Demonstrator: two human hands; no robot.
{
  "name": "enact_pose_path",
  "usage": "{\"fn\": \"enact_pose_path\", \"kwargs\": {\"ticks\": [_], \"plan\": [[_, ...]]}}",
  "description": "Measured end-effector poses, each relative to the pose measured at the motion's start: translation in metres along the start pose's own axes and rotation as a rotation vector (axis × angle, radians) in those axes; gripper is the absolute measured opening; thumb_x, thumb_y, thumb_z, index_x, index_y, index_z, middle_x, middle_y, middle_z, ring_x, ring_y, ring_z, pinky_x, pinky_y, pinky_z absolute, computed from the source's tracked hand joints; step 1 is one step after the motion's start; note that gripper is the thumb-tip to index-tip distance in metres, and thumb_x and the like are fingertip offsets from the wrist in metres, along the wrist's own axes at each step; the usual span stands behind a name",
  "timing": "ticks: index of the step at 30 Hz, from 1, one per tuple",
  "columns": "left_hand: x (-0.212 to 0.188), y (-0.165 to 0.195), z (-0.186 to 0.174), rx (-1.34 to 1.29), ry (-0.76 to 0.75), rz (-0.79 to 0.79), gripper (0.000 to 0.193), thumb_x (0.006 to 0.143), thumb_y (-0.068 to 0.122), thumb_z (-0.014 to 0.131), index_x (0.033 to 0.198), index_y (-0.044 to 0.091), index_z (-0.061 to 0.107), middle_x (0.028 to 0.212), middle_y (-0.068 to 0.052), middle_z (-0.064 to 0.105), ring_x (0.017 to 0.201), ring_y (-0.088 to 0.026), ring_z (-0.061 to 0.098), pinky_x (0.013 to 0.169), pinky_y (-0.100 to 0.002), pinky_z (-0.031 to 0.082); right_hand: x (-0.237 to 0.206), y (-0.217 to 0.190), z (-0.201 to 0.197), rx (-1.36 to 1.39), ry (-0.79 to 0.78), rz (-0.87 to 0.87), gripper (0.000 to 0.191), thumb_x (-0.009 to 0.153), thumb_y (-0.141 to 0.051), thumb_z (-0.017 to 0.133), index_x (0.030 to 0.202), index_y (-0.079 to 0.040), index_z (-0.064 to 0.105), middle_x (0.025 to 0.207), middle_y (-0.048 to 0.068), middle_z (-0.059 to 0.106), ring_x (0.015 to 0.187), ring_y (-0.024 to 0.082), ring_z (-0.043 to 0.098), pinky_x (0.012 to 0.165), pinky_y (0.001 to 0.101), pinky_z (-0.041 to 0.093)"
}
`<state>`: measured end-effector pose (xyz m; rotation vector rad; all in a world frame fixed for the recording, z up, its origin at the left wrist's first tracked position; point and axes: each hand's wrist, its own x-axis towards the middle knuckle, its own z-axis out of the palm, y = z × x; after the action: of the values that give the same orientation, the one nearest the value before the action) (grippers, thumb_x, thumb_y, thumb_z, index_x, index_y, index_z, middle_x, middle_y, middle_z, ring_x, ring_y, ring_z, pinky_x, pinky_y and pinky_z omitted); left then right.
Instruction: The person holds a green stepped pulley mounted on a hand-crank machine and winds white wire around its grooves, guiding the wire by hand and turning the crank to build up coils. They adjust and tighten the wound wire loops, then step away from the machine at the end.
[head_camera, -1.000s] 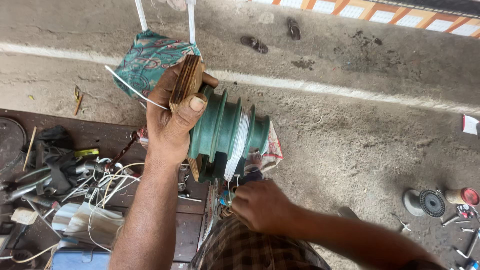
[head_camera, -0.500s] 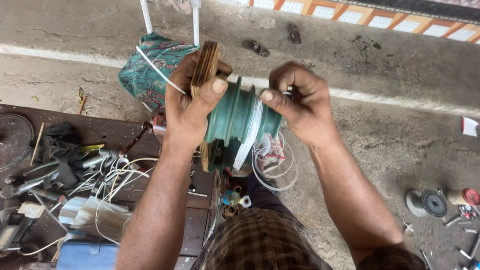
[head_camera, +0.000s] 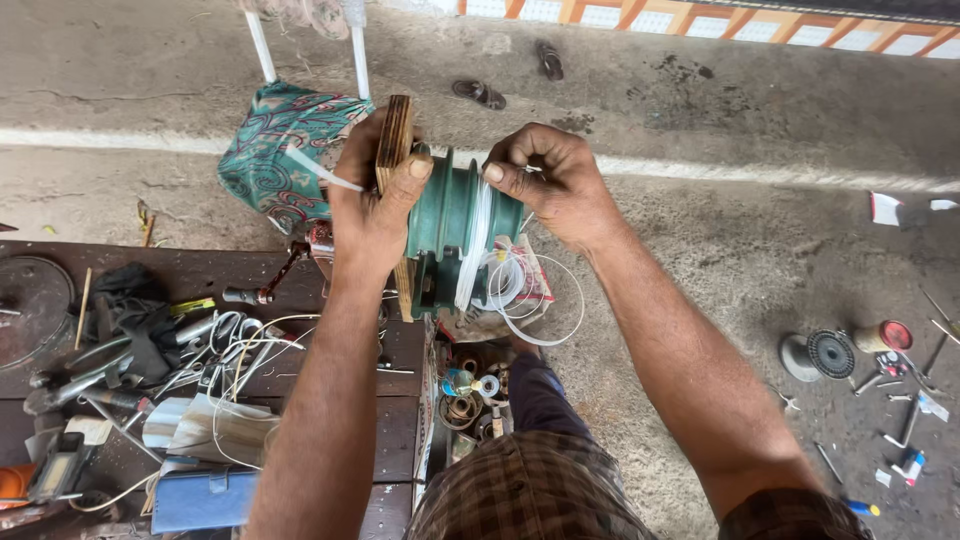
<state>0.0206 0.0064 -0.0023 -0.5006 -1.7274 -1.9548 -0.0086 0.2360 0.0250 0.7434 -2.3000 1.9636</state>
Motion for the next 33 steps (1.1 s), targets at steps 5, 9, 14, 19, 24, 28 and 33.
{"fn": "enact_pose_path", "kwargs": {"ticks": [5, 9, 14, 19, 24, 28, 33], "plan": [[-0.087, 0.014, -0.006, 0.175, 0.382, 0.168, 0.029, 0.105, 0.018, 0.072, 0.126, 0.007, 0.056, 0.109, -0.001, 0.058, 0.086, -0.010, 0.053, 0.074, -0.025, 0.047, -0.001, -0.002, 0.000, -0.064, -0.009, -0.086, 0.032, 0.096, -0.009, 0.078, 0.080, -0.011, 0.051, 0.095, 0.007, 0.073, 0.092, 0.013, 0.069, 0.077, 0.0298, 0.060], [-0.145, 0.005, 0.019, -0.007, 0.408, -0.066, 0.020, 0.100, 0.010, 0.077, 0.110, 0.007, 0.060, 0.096, -0.005, 0.062, 0.073, -0.011, 0.056, 0.060, -0.026, 0.047, -0.005, -0.002, 0.004, 0.047, 0.010, -0.059, 0.029, 0.096, -0.009, 0.079, 0.082, -0.010, 0.053, 0.098, 0.007, 0.073, 0.096, 0.014, 0.068, 0.083, 0.0301, 0.059], [-0.147, 0.000, 0.039, -0.034, 0.436, -0.107, 0.060, 0.090, 0.016, 0.072, 0.142, 0.012, 0.041, 0.111, -0.002, 0.066, 0.084, -0.010, 0.066, 0.066, -0.025, 0.055, -0.007, -0.007, 0.005, -0.036, 0.037, -0.029, 0.031, 0.096, -0.010, 0.079, 0.081, -0.010, 0.052, 0.099, 0.007, 0.073, 0.097, 0.013, 0.067, 0.087, 0.0311, 0.058], [-0.136, -0.004, 0.029, -0.262, 0.338, -0.380, 0.025, 0.098, 0.026, 0.071, 0.115, 0.008, 0.068, 0.091, -0.005, 0.073, 0.068, -0.011, 0.063, 0.060, -0.028, 0.052, -0.007, -0.012, 0.007, -0.014, 0.052, 0.008, 0.030, 0.095, -0.011, 0.078, 0.081, -0.011, 0.051, 0.098, 0.006, 0.074, 0.097, 0.012, 0.068, 0.086, 0.0307, 0.059], [-0.129, -0.023, 0.016, -0.326, 0.340, -0.463, 0.025, 0.101, 0.033, 0.071, 0.094, 0.009, 0.073, 0.087, -0.007, 0.076, 0.069, -0.014, 0.067, 0.068, -0.031, 0.056, -0.010, -0.009, 0.011, -0.009, 0.057, -0.023, 0.030, 0.095, -0.012, 0.078, 0.080, -0.011, 0.052, 0.100, 0.007, 0.075, 0.097, 0.013, 0.069, 0.085, 0.0323, 0.060], [-0.124, -0.024, 0.014, -0.386, 0.404, -0.454, 0.020, 0.103, 0.027, 0.072, 0.095, 0.008, 0.074, 0.087, -0.010, 0.076, 0.067, -0.016, 0.068, 0.065, -0.032, 0.054, -0.010, -0.005, 0.009, -0.048, 0.058, -0.061, 0.030, 0.097, -0.010, 0.077, 0.081, -0.011, 0.052, 0.099, 0.007, 0.074, 0.097, 0.014, 0.069, 0.084, 0.0328, 0.061], [-0.133, -0.006, 0.022, -0.335, 0.381, -0.181, 0.009, 0.102, 0.017, 0.066, 0.105, 0.012, 0.073, 0.102, -0.011, 0.076, 0.087, -0.019, 0.076, 0.066, -0.036, 0.063, -0.008, -0.002, 0.007, -0.019, 0.043, -0.119, 0.034, 0.098, -0.007, 0.077, 0.080, -0.012, 0.049, 0.097, 0.007, 0.074, 0.095, 0.013, 0.070, 0.081, 0.0310, 0.061]]}}
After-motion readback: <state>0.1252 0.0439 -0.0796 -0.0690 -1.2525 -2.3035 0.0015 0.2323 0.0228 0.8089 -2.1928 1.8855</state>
